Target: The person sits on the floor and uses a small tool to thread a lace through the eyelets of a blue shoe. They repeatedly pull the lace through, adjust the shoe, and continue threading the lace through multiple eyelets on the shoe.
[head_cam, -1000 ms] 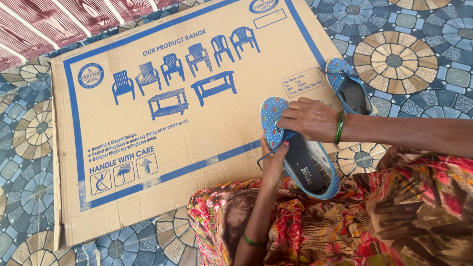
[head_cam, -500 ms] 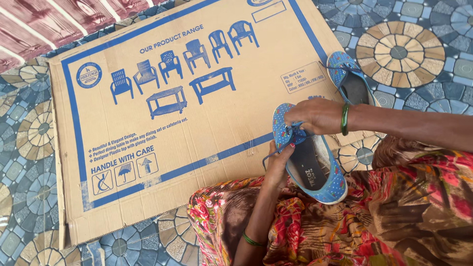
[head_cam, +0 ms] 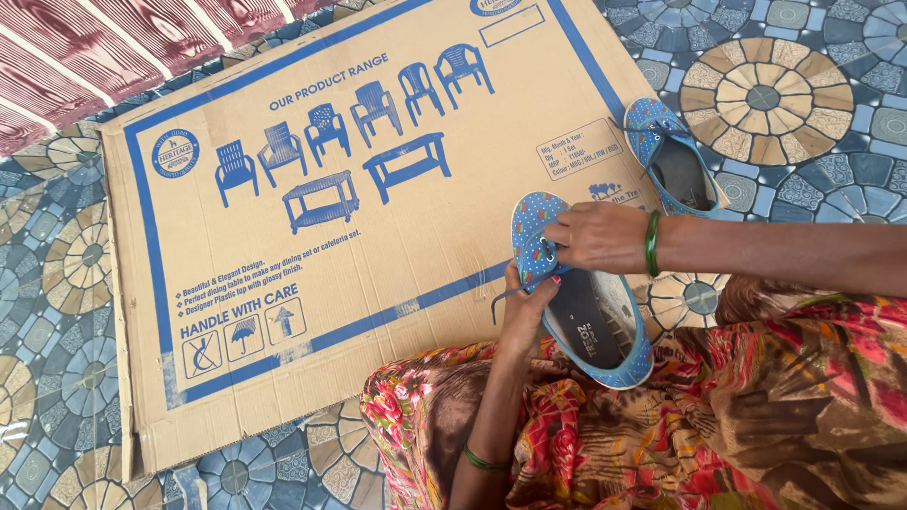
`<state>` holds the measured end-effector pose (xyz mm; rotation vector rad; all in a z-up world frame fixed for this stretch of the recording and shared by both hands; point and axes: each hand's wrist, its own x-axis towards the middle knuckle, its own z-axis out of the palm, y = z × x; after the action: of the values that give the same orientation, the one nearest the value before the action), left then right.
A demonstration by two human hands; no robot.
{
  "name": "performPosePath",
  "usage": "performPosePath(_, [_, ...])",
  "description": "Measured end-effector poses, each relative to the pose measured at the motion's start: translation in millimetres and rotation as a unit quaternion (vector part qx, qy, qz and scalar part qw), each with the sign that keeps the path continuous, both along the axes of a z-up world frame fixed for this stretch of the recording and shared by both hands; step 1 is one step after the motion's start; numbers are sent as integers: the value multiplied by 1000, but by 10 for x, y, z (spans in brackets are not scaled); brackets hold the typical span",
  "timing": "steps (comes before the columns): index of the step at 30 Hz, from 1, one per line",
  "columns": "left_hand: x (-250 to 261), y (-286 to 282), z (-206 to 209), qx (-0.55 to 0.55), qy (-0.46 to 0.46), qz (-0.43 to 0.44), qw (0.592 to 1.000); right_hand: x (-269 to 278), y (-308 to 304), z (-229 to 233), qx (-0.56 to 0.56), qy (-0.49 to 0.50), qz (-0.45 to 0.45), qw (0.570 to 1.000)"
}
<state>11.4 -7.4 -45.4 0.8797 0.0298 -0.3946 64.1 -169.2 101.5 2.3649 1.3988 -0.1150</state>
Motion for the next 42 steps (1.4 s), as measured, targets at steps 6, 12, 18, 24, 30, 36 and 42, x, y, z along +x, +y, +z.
performPosePath(6, [20,-10,-65,-8,-14,18,1000,-73,43,-40,-21,-89,84,992])
performPosePath(12, [60,-21,-167,-8,-57,39,998,-75,83,-42,1,-142,111,984])
performPosePath(18, [59,12,-112,51,-94,63,992,-21,96,157,61,4,-22,998])
performPosePath(24, [-12,41,220,94,-192,114,970,-145,191,461,226,112,-56,966])
performPosePath(30, [-169,122,537,262,-224,129,930,-215,223,473,223,92,-2,970])
performPosePath(36, [-167,61,470,374,-245,90,890,-282,336,350,159,136,-6,978])
performPosePath(42, [-105,-139,94,328,-237,55,913,-727,684,151,109,277,71,952])
